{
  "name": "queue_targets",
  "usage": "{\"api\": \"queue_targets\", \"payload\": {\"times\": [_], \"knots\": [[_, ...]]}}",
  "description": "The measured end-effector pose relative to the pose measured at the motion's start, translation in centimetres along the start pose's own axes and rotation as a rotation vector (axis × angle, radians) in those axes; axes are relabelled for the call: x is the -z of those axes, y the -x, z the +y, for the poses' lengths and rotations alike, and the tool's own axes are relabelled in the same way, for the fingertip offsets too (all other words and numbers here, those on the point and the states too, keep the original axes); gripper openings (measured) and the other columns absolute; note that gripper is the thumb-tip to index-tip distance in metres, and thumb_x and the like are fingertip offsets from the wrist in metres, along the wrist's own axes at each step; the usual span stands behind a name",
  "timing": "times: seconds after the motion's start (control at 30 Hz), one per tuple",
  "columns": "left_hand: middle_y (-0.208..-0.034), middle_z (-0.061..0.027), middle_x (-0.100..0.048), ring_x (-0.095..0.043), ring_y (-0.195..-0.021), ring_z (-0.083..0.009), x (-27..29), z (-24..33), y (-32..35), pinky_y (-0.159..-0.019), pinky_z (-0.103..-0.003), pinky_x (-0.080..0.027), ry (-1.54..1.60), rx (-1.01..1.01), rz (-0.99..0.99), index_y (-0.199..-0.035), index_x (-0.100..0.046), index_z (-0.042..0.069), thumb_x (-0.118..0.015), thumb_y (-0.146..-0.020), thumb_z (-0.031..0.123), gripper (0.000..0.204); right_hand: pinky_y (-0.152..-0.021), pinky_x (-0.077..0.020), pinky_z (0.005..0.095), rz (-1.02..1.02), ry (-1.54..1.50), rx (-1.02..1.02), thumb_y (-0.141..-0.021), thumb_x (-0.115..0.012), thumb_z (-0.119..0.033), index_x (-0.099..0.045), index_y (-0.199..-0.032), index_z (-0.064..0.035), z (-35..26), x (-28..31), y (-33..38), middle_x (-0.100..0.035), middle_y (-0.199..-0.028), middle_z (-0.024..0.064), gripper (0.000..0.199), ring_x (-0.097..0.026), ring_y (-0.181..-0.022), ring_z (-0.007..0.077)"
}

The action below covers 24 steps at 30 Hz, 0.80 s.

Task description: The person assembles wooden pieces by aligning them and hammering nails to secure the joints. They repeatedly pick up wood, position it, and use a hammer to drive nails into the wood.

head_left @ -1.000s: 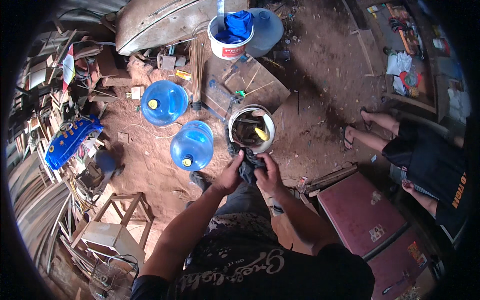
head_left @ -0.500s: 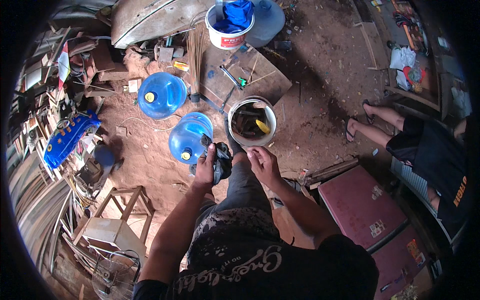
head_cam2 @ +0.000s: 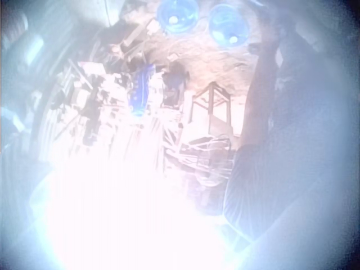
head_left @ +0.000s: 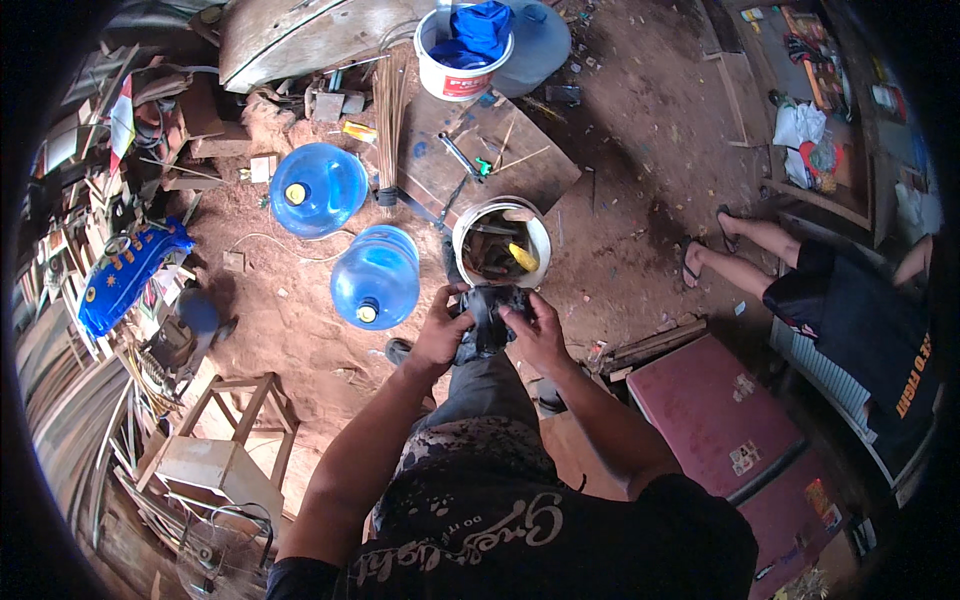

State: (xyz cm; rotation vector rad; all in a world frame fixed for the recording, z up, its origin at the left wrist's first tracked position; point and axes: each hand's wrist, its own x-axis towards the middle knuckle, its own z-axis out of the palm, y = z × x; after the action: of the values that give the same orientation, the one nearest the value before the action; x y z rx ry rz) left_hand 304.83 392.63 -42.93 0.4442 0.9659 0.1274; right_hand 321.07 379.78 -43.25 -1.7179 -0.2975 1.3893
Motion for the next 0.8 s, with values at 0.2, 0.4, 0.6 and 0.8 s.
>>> {"api": "queue_targets", "payload": {"times": [0.2, 0.4, 0.6, 0.8], "knots": [[-0.125, -0.0116, -0.067, -0.066, -0.107, -0.0180, -0.4, 4.4, 2.2, -0.095, -0.031, -0.053, -0.203, -0.113, 0.109, -0.144, -0.051, 0.001, -0.055, -0.096, -0.009, 0.049, -0.098, -0.0480, 0.0299, 0.183, -0.277, 0.190, -0.104, -0.059, -0.006, -0.060, -0.131, -0.0023, -4.2, -3.6, -1.3, -0.067, -0.119, 0.0076, 0.027, -0.061, -0.110, 0.0157], [-0.119, -0.0121, -0.070, -0.068, -0.102, -0.0177, -0.1, 7.2, 5.4, -0.092, -0.030, -0.054, -0.658, -0.340, 0.377, -0.127, -0.065, -0.004, -0.049, -0.102, -0.007, 0.030, -0.102, -0.0482, 0.0366, 0.164, 0.008, 0.154, -0.105, -0.065, -0.025, -0.058, -0.133, -0.0033, -6.9, -6.2, -2.7, -0.066, -0.123, 0.0146, 0.036, -0.062, -0.116, 0.0229], [-0.123, -0.0149, -0.070, -0.071, -0.106, -0.0241, 2.4, 6.3, 6.8, -0.093, -0.037, -0.059, 0.332, -0.131, 0.384, -0.136, -0.057, -0.001, -0.042, -0.109, 0.010, 0.032, -0.098, -0.0492, 0.0388, -0.109, 0.281, 0.402, -0.082, -0.089, -0.012, -0.049, -0.141, -0.0065, -8.9, -6.4, -4.2, -0.064, -0.118, 0.0127, 0.071, -0.061, -0.112, 0.0228], [-0.131, -0.0157, -0.068, -0.067, -0.119, -0.0325, 3.4, 7.3, 9.0, -0.108, -0.049, -0.053, 0.665, -0.073, 0.242, -0.140, -0.055, 0.001, -0.033, -0.114, 0.032, 0.046, -0.090, -0.0525, 0.0398, 0.354, 0.494, 0.874, -0.088, -0.078, -0.005, -0.054, -0.129, -0.0015, -13.9, -9.7, -0.6, -0.066, -0.112, 0.0151, 0.048, -0.065, -0.100, 0.0299]]}}
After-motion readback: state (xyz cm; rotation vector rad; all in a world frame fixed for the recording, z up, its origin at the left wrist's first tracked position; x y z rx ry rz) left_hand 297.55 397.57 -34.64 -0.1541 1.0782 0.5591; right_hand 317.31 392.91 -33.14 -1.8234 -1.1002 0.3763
